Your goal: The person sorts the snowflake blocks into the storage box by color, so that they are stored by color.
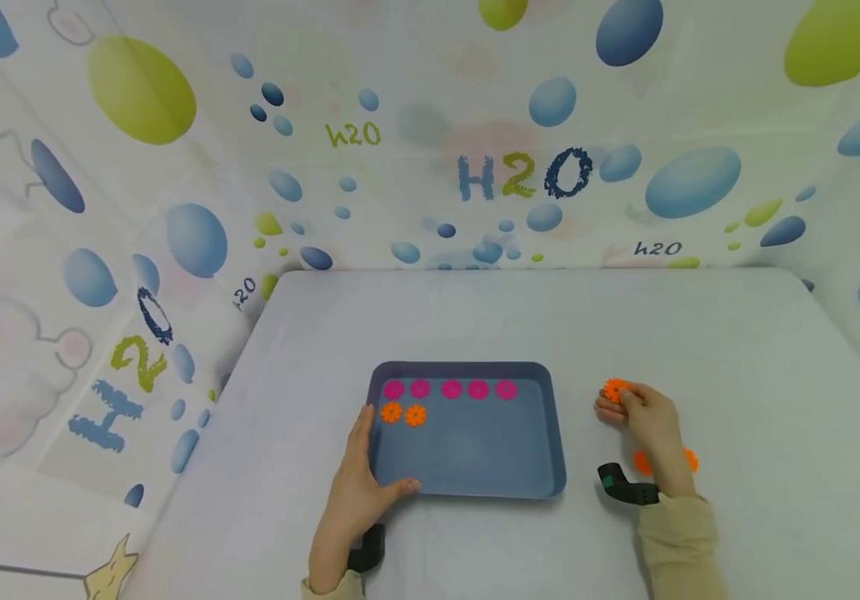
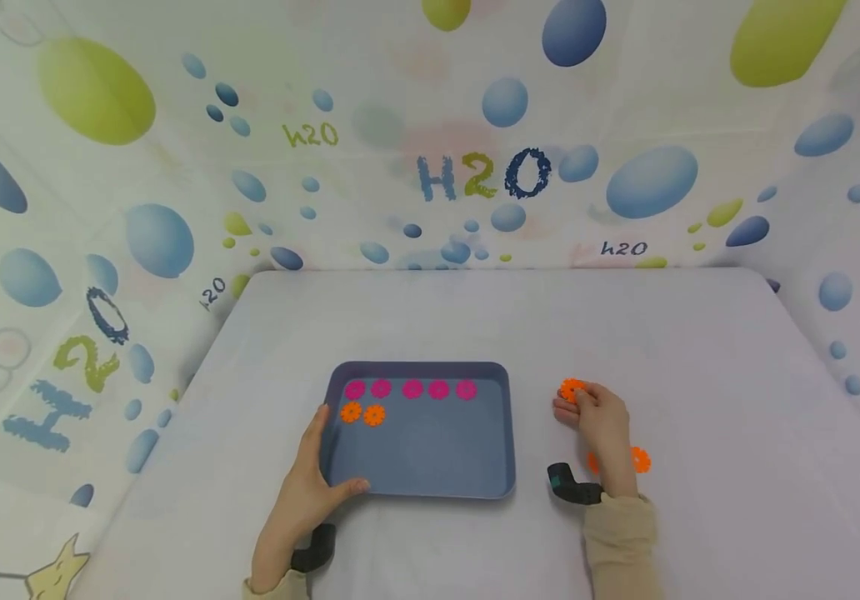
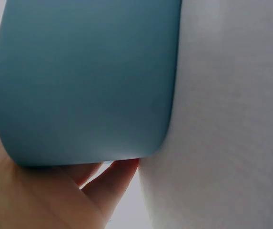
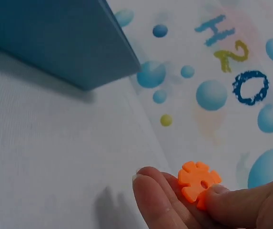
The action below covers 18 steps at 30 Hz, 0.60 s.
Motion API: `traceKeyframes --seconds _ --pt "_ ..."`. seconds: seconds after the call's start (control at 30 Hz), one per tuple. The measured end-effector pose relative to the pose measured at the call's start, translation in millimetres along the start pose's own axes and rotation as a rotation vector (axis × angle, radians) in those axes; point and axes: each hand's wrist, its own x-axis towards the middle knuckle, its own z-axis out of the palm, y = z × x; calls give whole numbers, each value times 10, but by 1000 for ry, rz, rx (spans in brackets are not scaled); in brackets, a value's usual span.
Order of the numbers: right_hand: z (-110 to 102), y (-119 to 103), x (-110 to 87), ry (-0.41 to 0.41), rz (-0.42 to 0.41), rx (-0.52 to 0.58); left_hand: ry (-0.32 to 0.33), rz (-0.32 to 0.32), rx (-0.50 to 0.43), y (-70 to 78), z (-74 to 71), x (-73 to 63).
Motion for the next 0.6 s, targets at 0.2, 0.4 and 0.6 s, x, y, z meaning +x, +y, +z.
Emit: traceKeyframes --seconds 0.2,0.4,0.6 --pt "264 -293 -62 -76 -100 204 -2 18 -12 -77 -14 3" --pt "708 -578 -151 -166 -189 158 -7 32 -15 -168 -33 13" --pt "1290 -742 -166 -247 -207 142 -5 56 -19 -272 -38 23"
